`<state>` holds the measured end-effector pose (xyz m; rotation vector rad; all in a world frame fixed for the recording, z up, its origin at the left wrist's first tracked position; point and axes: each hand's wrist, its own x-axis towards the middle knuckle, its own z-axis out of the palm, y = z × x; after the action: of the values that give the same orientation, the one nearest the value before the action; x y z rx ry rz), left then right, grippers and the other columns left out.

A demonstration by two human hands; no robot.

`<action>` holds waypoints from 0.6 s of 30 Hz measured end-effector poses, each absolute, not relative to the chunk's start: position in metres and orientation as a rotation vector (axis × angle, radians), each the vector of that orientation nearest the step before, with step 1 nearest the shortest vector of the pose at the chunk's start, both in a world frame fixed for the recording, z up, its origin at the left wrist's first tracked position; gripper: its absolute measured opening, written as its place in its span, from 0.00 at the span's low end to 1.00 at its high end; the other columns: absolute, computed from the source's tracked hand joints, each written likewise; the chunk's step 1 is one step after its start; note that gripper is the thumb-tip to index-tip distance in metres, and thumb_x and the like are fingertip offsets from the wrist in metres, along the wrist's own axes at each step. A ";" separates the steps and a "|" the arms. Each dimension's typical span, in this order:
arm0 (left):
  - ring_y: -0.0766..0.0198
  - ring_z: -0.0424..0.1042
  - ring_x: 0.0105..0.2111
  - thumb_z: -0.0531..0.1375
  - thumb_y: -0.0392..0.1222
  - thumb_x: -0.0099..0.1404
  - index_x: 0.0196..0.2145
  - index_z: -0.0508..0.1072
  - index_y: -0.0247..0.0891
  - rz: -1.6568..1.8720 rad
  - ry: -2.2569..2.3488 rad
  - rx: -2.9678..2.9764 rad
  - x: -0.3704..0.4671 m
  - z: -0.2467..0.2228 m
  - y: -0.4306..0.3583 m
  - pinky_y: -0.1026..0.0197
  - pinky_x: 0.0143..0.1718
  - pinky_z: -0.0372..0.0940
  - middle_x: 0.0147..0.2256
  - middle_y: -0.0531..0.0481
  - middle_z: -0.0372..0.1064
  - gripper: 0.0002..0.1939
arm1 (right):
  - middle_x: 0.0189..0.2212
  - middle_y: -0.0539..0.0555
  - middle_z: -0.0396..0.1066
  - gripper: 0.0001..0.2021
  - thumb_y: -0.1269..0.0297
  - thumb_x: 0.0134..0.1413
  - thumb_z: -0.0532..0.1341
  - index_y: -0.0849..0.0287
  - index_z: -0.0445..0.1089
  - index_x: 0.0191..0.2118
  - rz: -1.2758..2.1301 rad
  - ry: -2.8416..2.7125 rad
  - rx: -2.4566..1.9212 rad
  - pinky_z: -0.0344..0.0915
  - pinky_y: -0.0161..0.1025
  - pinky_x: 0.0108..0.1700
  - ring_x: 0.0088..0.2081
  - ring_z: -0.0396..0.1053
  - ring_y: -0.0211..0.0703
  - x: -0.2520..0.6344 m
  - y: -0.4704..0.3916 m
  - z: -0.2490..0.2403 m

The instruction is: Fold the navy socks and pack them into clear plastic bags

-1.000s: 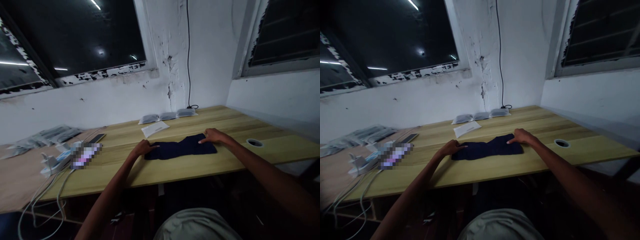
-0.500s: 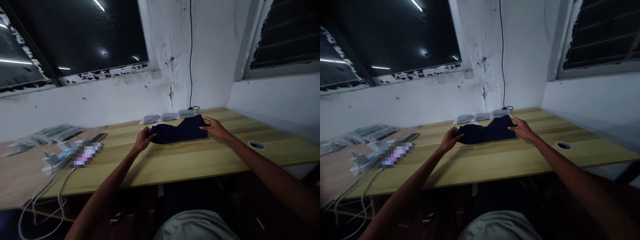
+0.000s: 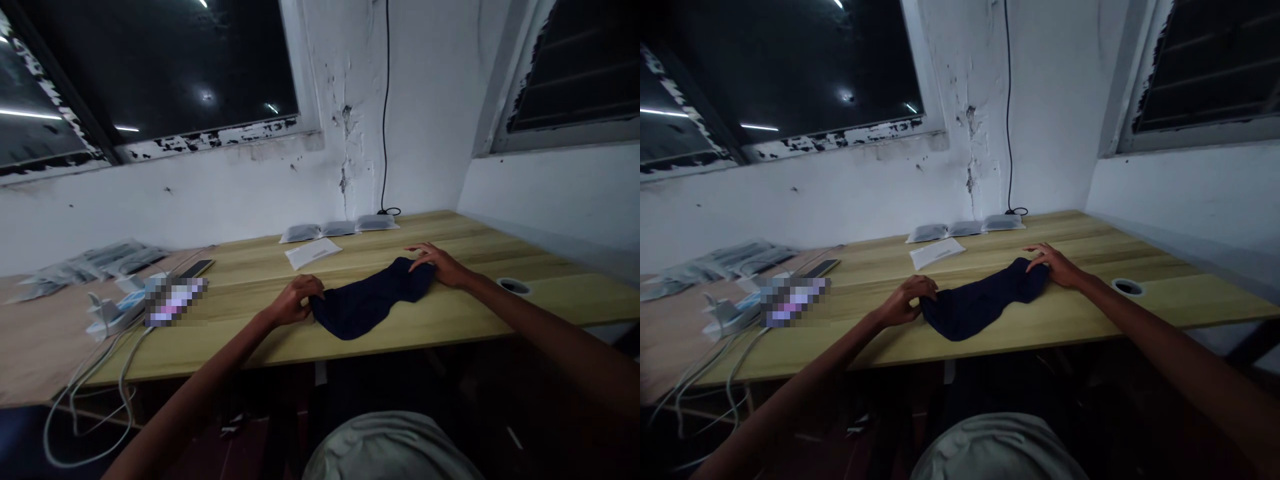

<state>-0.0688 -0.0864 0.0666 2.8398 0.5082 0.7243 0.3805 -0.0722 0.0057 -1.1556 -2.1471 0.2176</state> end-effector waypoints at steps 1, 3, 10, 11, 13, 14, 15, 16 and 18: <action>0.56 0.71 0.45 0.55 0.31 0.60 0.37 0.75 0.37 0.757 0.422 2.767 -0.059 0.079 -0.085 0.51 0.51 0.65 0.40 0.42 0.73 0.11 | 0.59 0.58 0.65 0.15 0.74 0.48 0.58 0.54 0.81 0.35 0.199 -2.160 -1.072 0.61 0.53 0.59 0.59 0.63 0.55 0.379 -0.069 0.007; 0.59 0.72 0.43 0.56 0.32 0.62 0.38 0.75 0.36 0.708 0.289 2.604 -0.036 0.099 -0.080 0.54 0.49 0.66 0.40 0.43 0.74 0.09 | 0.59 0.58 0.64 0.15 0.74 0.50 0.57 0.54 0.81 0.35 0.158 -2.146 -0.976 0.63 0.53 0.57 0.57 0.64 0.54 0.373 -0.062 0.012; 0.66 0.68 0.27 0.59 0.32 0.53 0.29 0.73 0.33 0.474 0.675 2.116 0.060 0.055 -0.041 0.66 0.29 0.62 0.26 0.53 0.69 0.04 | 0.56 0.58 0.65 0.10 0.67 0.59 0.59 0.53 0.80 0.35 0.035 -2.100 -0.777 0.68 0.50 0.52 0.51 0.67 0.49 0.335 -0.059 0.049; 0.68 0.66 0.25 0.59 0.33 0.52 0.27 0.72 0.33 0.469 0.811 2.076 0.071 0.043 -0.035 0.67 0.27 0.60 0.23 0.55 0.67 0.02 | 0.55 0.58 0.66 0.11 0.66 0.60 0.59 0.53 0.80 0.34 0.014 -2.104 -0.753 0.69 0.49 0.51 0.50 0.67 0.48 0.329 -0.060 0.055; 0.69 0.63 0.21 0.59 0.34 0.52 0.25 0.71 0.34 0.481 1.043 1.930 0.086 0.025 -0.024 0.67 0.23 0.57 0.19 0.57 0.63 0.01 | 0.55 0.59 0.66 0.12 0.66 0.62 0.58 0.54 0.80 0.34 -0.035 -2.148 -0.693 0.70 0.48 0.49 0.50 0.68 0.47 0.317 -0.064 0.064; 0.69 0.62 0.20 0.59 0.35 0.52 0.24 0.70 0.34 0.495 1.124 1.873 0.091 0.020 -0.020 0.67 0.22 0.57 0.19 0.57 0.62 0.02 | 0.55 0.59 0.66 0.13 0.68 0.63 0.56 0.54 0.80 0.35 -0.054 -2.190 -0.661 0.70 0.47 0.49 0.51 0.67 0.47 0.310 -0.067 0.067; 0.69 0.62 0.20 0.60 0.35 0.52 0.23 0.70 0.34 0.511 1.187 1.823 0.094 0.017 -0.016 0.67 0.22 0.57 0.18 0.56 0.62 0.02 | 0.56 0.59 0.66 0.14 0.70 0.63 0.55 0.54 0.79 0.37 -0.065 -2.246 -0.630 0.69 0.47 0.50 0.53 0.67 0.47 0.303 -0.071 0.069; 0.68 0.62 0.20 0.61 0.35 0.52 0.23 0.70 0.34 0.535 1.234 1.791 0.094 0.015 -0.013 0.67 0.22 0.57 0.19 0.55 0.63 0.03 | 0.57 0.58 0.66 0.15 0.72 0.63 0.54 0.54 0.79 0.38 -0.065 -2.314 -0.600 0.69 0.47 0.51 0.55 0.66 0.47 0.295 -0.076 0.070; 0.67 0.64 0.23 0.62 0.35 0.52 0.24 0.71 0.33 0.618 1.242 1.764 0.091 0.011 -0.007 0.67 0.23 0.59 0.20 0.54 0.65 0.03 | 0.59 0.57 0.65 0.15 0.76 0.60 0.54 0.56 0.78 0.37 -0.039 -2.456 -0.554 0.66 0.48 0.55 0.59 0.63 0.47 0.280 -0.088 0.067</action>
<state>0.0908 -0.0074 0.0113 1.7642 1.2416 0.6176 0.2798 -0.0884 0.0672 -0.5538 -2.4558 -0.0390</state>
